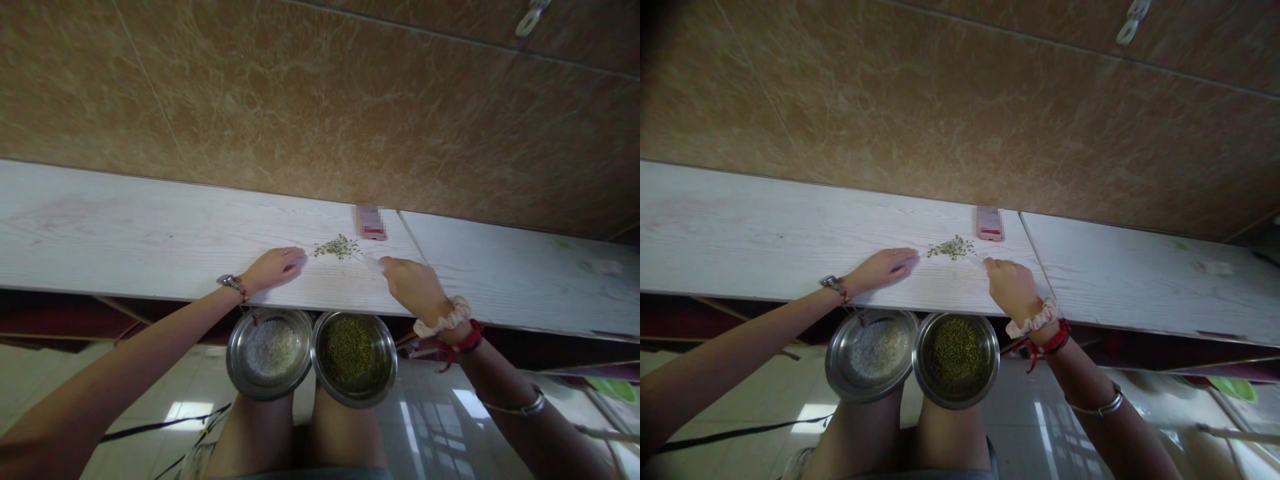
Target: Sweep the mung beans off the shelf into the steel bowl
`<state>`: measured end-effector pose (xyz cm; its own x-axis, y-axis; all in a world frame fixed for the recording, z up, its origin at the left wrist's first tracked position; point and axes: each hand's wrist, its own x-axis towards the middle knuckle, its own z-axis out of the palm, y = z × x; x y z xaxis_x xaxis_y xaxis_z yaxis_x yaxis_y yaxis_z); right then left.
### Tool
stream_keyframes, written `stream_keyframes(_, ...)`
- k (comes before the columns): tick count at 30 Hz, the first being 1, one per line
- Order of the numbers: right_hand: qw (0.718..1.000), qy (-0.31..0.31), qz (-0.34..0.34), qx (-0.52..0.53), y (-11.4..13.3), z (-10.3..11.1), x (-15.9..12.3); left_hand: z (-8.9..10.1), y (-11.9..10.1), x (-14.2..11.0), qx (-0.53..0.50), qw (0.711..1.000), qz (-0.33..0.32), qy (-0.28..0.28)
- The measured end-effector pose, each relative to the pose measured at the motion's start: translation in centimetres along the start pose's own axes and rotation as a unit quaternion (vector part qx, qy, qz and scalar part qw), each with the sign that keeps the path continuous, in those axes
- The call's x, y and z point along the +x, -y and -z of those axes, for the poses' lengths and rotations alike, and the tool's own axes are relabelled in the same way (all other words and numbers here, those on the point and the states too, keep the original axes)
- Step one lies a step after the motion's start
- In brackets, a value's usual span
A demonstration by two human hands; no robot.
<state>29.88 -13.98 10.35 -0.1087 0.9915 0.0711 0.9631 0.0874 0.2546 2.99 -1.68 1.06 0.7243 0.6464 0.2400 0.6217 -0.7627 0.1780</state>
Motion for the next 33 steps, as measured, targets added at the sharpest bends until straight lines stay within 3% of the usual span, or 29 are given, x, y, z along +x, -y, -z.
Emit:
stream_keyframes(6,0.997,-0.017,0.069,0.026,1.5,0.4,-0.1,0.1,0.0,-0.1,0.005,1.0,0.029,-0.01)
stream_keyframes(10,0.996,-0.065,0.052,0.013,0.5,0.4,0.6,0.0,0.2,-0.1,0.008,0.998,0.065,-0.025)
stream_keyframes(19,0.99,-0.098,0.101,0.01,0.5,-1.7,2.1,0.0,0.3,-0.2,0.012,0.987,0.15,-0.056)
stream_keyframes(24,0.982,-0.124,0.141,0.029,0.5,-2.3,1.4,0.0,0.5,-0.3,0.013,0.985,0.152,-0.083)
stream_keyframes(33,0.973,-0.168,0.153,0.041,-0.1,-3.3,2.1,0.1,0.4,-0.2,0.022,0.984,0.154,-0.081)
